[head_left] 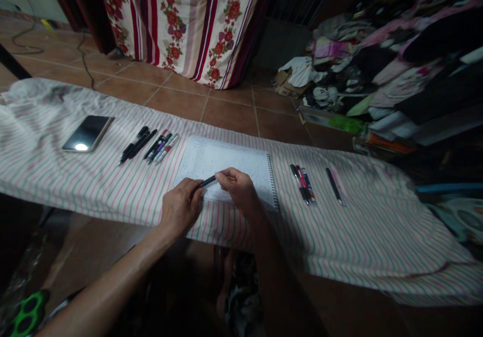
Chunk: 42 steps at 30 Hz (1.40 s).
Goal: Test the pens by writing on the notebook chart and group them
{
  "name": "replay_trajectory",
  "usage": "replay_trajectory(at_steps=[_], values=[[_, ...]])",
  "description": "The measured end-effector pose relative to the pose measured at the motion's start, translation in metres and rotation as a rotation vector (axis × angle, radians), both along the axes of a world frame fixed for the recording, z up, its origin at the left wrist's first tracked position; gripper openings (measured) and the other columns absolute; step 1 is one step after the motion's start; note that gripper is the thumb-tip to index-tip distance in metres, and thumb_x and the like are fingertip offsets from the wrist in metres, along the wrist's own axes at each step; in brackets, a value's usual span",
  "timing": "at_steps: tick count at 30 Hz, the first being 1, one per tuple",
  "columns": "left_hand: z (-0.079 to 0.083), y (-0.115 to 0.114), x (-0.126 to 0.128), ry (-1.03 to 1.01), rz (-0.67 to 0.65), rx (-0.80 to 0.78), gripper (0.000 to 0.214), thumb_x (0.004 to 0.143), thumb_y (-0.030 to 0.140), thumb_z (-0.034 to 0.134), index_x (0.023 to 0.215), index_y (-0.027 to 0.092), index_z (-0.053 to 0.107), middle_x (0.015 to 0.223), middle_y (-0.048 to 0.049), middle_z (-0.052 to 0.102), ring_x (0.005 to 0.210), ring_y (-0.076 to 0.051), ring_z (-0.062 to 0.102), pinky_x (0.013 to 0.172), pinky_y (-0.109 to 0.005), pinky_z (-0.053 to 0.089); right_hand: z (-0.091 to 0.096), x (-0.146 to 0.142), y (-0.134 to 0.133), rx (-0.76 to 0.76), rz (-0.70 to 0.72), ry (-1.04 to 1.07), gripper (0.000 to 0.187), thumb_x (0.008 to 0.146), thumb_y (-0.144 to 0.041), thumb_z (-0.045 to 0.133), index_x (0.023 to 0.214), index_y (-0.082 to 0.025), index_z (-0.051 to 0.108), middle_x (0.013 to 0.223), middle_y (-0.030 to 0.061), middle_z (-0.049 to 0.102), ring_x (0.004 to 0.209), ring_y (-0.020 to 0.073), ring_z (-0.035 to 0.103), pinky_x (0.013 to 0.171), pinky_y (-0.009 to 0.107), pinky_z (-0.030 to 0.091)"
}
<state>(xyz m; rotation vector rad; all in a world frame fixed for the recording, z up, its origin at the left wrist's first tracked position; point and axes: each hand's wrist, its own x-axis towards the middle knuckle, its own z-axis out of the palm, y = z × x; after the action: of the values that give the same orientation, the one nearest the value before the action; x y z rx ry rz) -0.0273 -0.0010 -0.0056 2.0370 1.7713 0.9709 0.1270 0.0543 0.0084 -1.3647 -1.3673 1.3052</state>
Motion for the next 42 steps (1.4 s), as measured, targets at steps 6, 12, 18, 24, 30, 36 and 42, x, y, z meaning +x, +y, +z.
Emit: replay_trajectory(at_steps=[6, 12, 18, 24, 30, 36, 42], values=[[0.001, 0.003, 0.003, -0.107, 0.037, -0.080, 0.019, 0.084, 0.025, 0.049, 0.096, 0.018, 0.063, 0.084, -0.0028, 0.066, 0.080, -0.017, 0.062, 0.072, -0.028, 0.047, -0.001, -0.002, 0.001, -0.030, 0.002, 0.126, 0.027, 0.064, -0.040, 0.066, 0.074, -0.015, 0.062, 0.063, 0.0009, 0.061, 0.058, 0.0113, 0.054, 0.059, 0.025, 0.043], [0.002, 0.000, 0.005, -0.016, 0.045, -0.028, 0.021, 0.086, 0.026, 0.048, 0.099, 0.018, 0.062, 0.087, -0.0036, 0.067, 0.081, -0.018, 0.062, 0.070, -0.028, 0.046, -0.001, -0.002, 0.002, 0.002, -0.025, 0.050, 0.026, 0.062, -0.041, 0.065, 0.068, -0.017, 0.060, 0.054, -0.0027, 0.055, 0.053, 0.0104, 0.050, 0.054, 0.024, 0.040], [0.000, -0.001, 0.004, 0.066, 0.048, 0.060, 0.023, 0.089, 0.027, 0.043, 0.104, 0.019, 0.059, 0.091, -0.0042, 0.066, 0.082, -0.017, 0.062, 0.068, -0.026, 0.046, -0.004, -0.005, 0.001, 0.004, -0.038, 0.096, 0.028, 0.063, -0.042, 0.065, 0.072, -0.016, 0.063, 0.059, 0.0000, 0.059, 0.056, 0.0113, 0.054, 0.056, 0.025, 0.044], [-0.002, -0.001, 0.006, 0.058, 0.041, 0.062, 0.021, 0.087, 0.025, 0.045, 0.100, 0.019, 0.060, 0.090, -0.0034, 0.066, 0.081, -0.016, 0.062, 0.068, -0.026, 0.046, -0.002, -0.003, 0.002, -0.004, -0.038, 0.047, 0.028, 0.061, -0.043, 0.066, 0.068, -0.016, 0.062, 0.054, -0.0017, 0.056, 0.053, 0.0108, 0.050, 0.054, 0.024, 0.041], [-0.001, -0.001, 0.007, 0.095, 0.061, 0.086, 0.023, 0.088, 0.026, 0.043, 0.102, 0.018, 0.059, 0.090, -0.0044, 0.066, 0.079, -0.017, 0.062, 0.065, -0.026, 0.045, -0.002, -0.004, 0.001, 0.010, -0.066, 0.035, 0.028, 0.063, -0.043, 0.065, 0.071, -0.016, 0.062, 0.056, -0.0009, 0.057, 0.053, 0.0114, 0.051, 0.054, 0.025, 0.041], [-0.001, 0.001, 0.009, -0.017, 0.068, 0.013, 0.019, 0.086, 0.026, 0.046, 0.098, 0.019, 0.060, 0.086, -0.0027, 0.065, 0.079, -0.016, 0.062, 0.069, -0.026, 0.046, 0.000, -0.004, 0.002, -0.003, -0.059, 0.070, 0.029, 0.064, -0.044, 0.063, 0.071, -0.016, 0.063, 0.061, 0.0022, 0.062, 0.054, 0.0118, 0.054, 0.055, 0.025, 0.043], [-0.001, -0.002, 0.011, 0.134, 0.062, 0.074, 0.026, 0.089, 0.028, 0.040, 0.102, 0.018, 0.060, 0.088, -0.0047, 0.066, 0.074, -0.016, 0.062, 0.063, -0.025, 0.044, -0.004, -0.002, 0.003, 0.052, -0.069, -0.073, 0.027, 0.065, -0.044, 0.062, 0.067, -0.018, 0.061, 0.053, -0.0019, 0.056, 0.051, 0.0118, 0.052, 0.053, 0.025, 0.043]])
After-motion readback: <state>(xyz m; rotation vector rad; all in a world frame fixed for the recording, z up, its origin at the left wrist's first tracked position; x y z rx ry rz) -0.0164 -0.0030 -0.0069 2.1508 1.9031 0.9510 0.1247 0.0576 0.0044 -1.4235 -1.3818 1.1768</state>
